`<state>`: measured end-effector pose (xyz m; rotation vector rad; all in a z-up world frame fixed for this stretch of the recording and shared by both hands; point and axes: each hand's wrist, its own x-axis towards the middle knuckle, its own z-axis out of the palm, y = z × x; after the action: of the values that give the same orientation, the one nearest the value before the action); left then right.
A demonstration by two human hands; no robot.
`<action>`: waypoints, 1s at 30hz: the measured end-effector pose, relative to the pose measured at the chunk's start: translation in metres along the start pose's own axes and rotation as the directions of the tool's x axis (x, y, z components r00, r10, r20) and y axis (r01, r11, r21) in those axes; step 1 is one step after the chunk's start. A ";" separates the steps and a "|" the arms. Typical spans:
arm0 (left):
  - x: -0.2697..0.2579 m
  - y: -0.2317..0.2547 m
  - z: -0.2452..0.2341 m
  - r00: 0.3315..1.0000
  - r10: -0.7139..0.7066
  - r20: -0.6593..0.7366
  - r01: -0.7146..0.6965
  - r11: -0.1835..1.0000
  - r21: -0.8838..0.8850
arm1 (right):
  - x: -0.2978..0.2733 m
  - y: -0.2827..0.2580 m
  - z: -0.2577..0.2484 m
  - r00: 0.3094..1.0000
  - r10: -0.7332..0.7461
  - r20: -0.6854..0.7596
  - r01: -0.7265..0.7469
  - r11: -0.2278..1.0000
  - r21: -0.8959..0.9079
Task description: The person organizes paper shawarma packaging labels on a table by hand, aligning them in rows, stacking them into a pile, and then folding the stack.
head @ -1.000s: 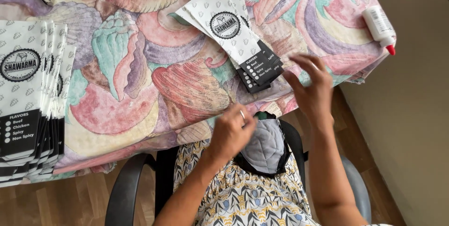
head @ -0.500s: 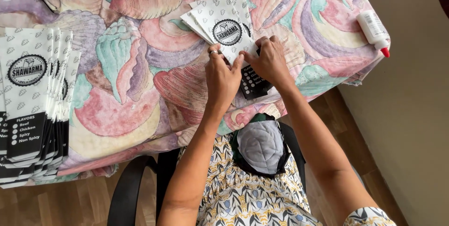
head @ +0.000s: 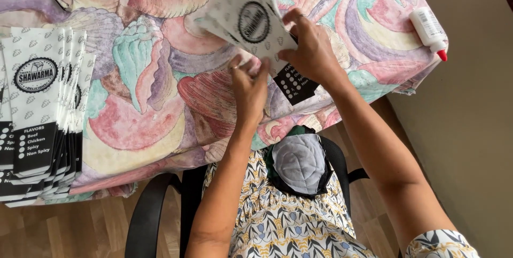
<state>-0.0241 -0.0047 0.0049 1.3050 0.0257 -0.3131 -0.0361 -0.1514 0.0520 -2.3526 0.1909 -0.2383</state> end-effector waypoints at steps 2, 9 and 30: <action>0.007 -0.003 -0.001 0.999 -0.038 -0.021 0.033 0.979 -0.199 | -0.007 -0.021 -0.002 0.992 -0.124 0.021 0.126 0.985 -0.118; 0.038 -0.054 -0.030 0.998 0.048 -0.026 -0.050 0.616 -0.786 | -0.035 -0.025 -0.003 0.886 -0.460 0.063 0.430 0.761 -0.486; 0.004 -0.023 -0.023 0.939 0.295 0.179 -0.057 0.644 -0.763 | -0.080 0.013 0.069 0.887 -0.106 -0.449 0.360 0.768 0.529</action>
<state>-0.0220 0.0106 -0.0240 0.4042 -0.2083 -0.2743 -0.0990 -0.0978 -0.0150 -1.6557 -0.0046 -0.7887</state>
